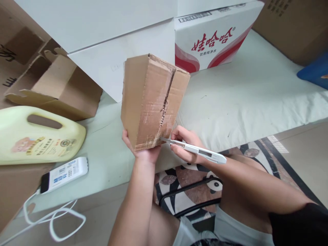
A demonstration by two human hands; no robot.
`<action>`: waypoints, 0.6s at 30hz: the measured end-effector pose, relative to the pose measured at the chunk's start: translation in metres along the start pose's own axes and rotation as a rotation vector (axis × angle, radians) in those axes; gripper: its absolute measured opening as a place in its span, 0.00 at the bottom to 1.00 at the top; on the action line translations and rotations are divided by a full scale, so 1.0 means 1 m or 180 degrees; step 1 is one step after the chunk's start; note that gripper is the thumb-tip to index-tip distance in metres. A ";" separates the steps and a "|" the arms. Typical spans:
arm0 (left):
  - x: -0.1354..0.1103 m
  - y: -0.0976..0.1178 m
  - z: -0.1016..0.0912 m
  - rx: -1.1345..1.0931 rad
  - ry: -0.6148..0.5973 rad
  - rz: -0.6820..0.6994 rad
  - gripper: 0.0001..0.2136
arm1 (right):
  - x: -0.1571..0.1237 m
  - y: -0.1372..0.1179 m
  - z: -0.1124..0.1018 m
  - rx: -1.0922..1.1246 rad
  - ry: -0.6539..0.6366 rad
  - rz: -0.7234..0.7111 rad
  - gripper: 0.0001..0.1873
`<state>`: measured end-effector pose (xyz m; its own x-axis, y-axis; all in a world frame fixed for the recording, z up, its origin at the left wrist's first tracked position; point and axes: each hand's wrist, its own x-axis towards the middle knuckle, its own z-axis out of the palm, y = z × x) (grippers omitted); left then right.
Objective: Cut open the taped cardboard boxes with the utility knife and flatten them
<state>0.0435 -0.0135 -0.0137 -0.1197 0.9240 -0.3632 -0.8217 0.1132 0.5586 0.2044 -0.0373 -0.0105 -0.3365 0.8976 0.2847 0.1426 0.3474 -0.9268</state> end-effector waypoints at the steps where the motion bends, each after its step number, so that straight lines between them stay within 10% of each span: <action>1: 0.000 0.000 0.000 -0.0009 0.0014 -0.0009 0.26 | 0.000 0.000 0.000 0.0011 0.0001 -0.0003 0.07; 18: -0.006 0.005 0.003 -0.0034 -0.0056 -0.0121 0.26 | 0.000 -0.007 0.001 -0.0006 -0.0036 0.0000 0.08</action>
<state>0.0419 -0.0174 -0.0066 -0.0783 0.9254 -0.3708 -0.8313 0.1447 0.5367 0.2027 -0.0400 -0.0045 -0.3469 0.8946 0.2818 0.1443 0.3478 -0.9264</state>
